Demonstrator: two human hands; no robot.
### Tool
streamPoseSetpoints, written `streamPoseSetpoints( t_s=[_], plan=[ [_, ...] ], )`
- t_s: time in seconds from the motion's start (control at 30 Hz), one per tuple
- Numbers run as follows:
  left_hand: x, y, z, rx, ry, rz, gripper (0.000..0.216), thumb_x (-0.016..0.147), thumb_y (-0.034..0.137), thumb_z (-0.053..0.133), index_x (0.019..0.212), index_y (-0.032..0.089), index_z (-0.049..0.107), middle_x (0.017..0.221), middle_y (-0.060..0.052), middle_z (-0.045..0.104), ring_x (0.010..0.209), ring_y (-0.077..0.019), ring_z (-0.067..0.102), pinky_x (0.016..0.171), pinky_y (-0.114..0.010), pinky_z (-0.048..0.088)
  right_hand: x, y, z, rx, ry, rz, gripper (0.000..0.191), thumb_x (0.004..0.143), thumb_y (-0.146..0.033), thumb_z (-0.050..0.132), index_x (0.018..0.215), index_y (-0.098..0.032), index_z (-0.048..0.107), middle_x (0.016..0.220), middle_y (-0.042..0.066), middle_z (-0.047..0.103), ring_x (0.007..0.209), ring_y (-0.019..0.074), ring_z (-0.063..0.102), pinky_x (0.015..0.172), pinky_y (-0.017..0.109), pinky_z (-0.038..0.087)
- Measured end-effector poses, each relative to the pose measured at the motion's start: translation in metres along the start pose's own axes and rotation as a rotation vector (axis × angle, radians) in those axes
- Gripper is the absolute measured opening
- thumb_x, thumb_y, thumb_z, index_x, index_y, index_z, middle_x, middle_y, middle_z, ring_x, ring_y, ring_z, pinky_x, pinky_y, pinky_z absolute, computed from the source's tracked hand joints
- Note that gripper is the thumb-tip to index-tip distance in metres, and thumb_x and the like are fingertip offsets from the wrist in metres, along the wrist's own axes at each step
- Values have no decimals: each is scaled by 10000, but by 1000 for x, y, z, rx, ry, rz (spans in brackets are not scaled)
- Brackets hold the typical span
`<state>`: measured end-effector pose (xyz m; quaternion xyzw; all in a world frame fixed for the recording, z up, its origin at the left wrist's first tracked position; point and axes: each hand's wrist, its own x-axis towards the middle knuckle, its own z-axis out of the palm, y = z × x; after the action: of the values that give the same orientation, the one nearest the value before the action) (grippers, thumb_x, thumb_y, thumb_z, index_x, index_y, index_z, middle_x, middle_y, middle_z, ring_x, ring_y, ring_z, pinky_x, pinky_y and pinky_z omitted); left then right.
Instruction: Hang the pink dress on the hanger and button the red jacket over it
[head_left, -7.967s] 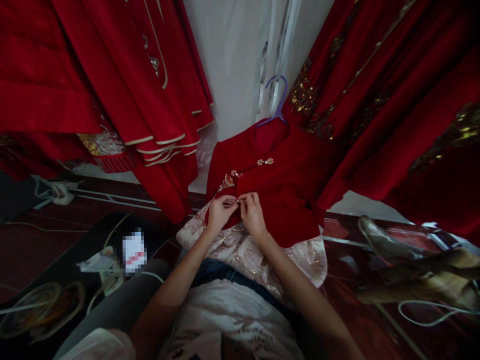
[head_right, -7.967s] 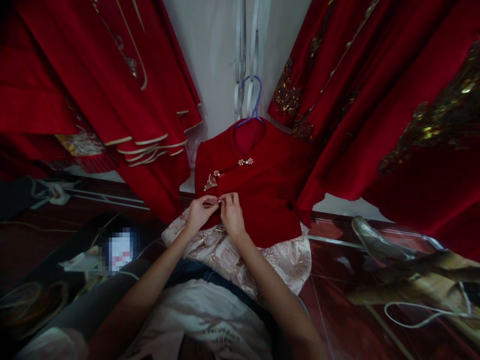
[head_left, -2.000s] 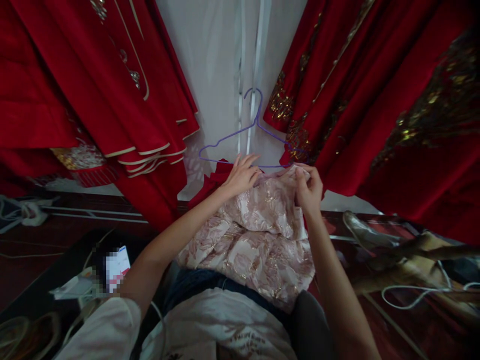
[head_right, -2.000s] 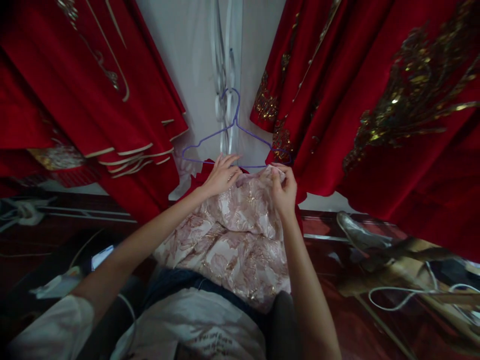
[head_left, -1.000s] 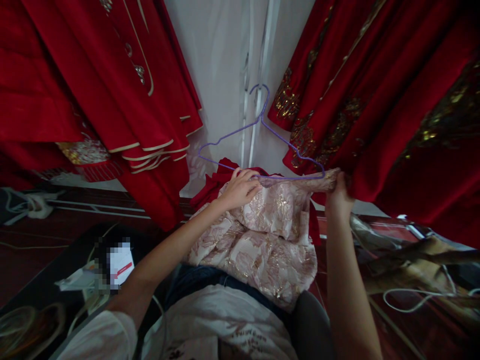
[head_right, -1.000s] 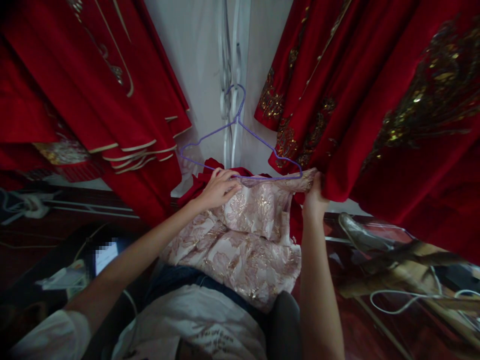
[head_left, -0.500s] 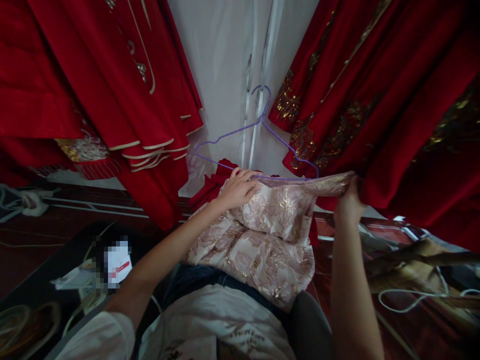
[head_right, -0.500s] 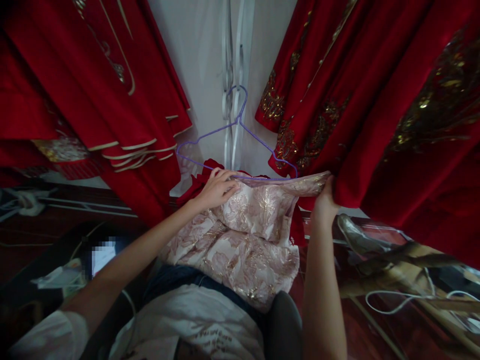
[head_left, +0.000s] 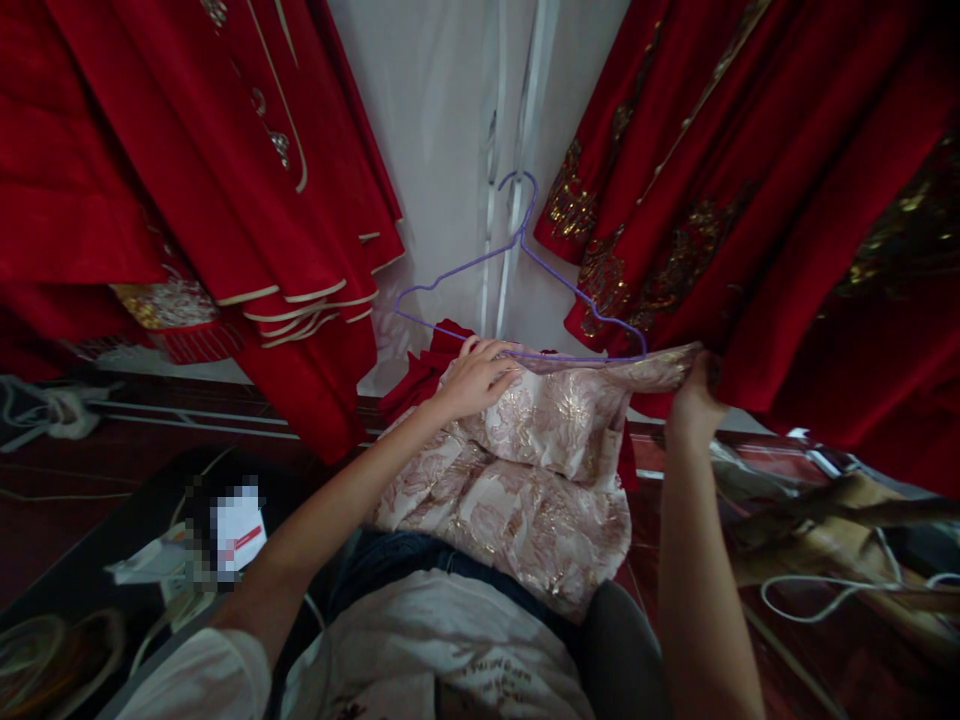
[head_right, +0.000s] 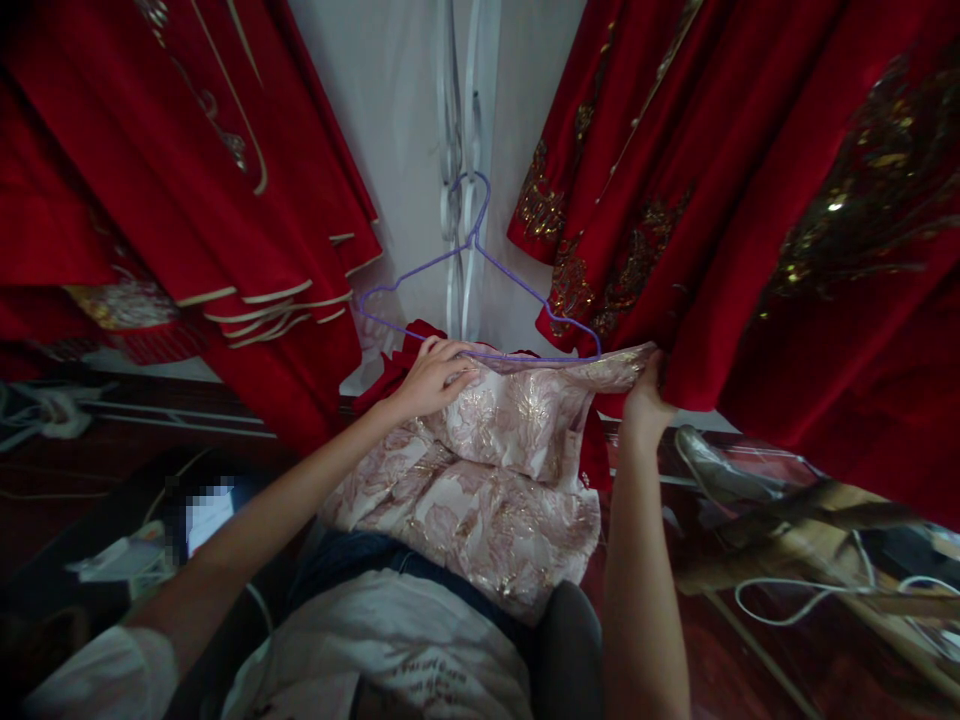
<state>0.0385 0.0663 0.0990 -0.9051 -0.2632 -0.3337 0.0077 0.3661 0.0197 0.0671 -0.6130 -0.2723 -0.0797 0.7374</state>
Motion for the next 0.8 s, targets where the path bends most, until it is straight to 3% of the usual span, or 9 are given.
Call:
streamPoseSetpoints(
  t_s=[0.23,0.37,0.47,0.6,0.7,0.8],
  plan=[
    [-2,0,1,18,-1,0,295,966,381,425,987,236,682,1260,-40,599,1175,-209,506,1079,-473,289,-9,-12,-2,-21,-52,64,613,879,-562,478,1273,-97,540,1397,180,507,1276,234,500,1113,303,341],
    [-1,-1,2,25,-25,10,290,958,384,441,966,237,691,1259,-57,593,1174,-223,504,1075,-488,286,-14,-32,1,-52,-188,38,511,869,-569,482,1151,-164,614,1213,137,626,1131,252,572,1011,373,429],
    [2,-2,5,17,-35,13,284,953,390,452,948,240,693,1237,-55,600,1171,-223,506,1086,-493,268,-14,-62,14,-42,-310,-112,345,850,-498,550,954,-186,653,949,68,667,918,206,611,889,341,480],
    [5,-1,16,-47,-22,13,289,952,402,455,925,230,686,1233,-52,609,1174,-213,514,1079,-474,270,-17,-100,39,-113,-424,-420,308,889,-459,514,922,-192,662,887,52,666,863,193,613,842,319,461],
    [8,1,22,-107,-5,-23,292,949,415,462,931,228,685,1249,-58,612,1188,-212,515,1070,-467,271,-23,-111,52,-229,-486,-487,290,906,-437,490,915,-202,659,847,52,676,818,199,617,788,307,443],
    [12,-4,15,-211,36,-38,282,947,411,472,924,233,690,1189,-48,649,1133,-192,552,1070,-441,284,-27,-108,55,-292,-528,-488,294,914,-450,469,887,-212,640,782,42,669,745,199,604,718,295,415]
  ],
)
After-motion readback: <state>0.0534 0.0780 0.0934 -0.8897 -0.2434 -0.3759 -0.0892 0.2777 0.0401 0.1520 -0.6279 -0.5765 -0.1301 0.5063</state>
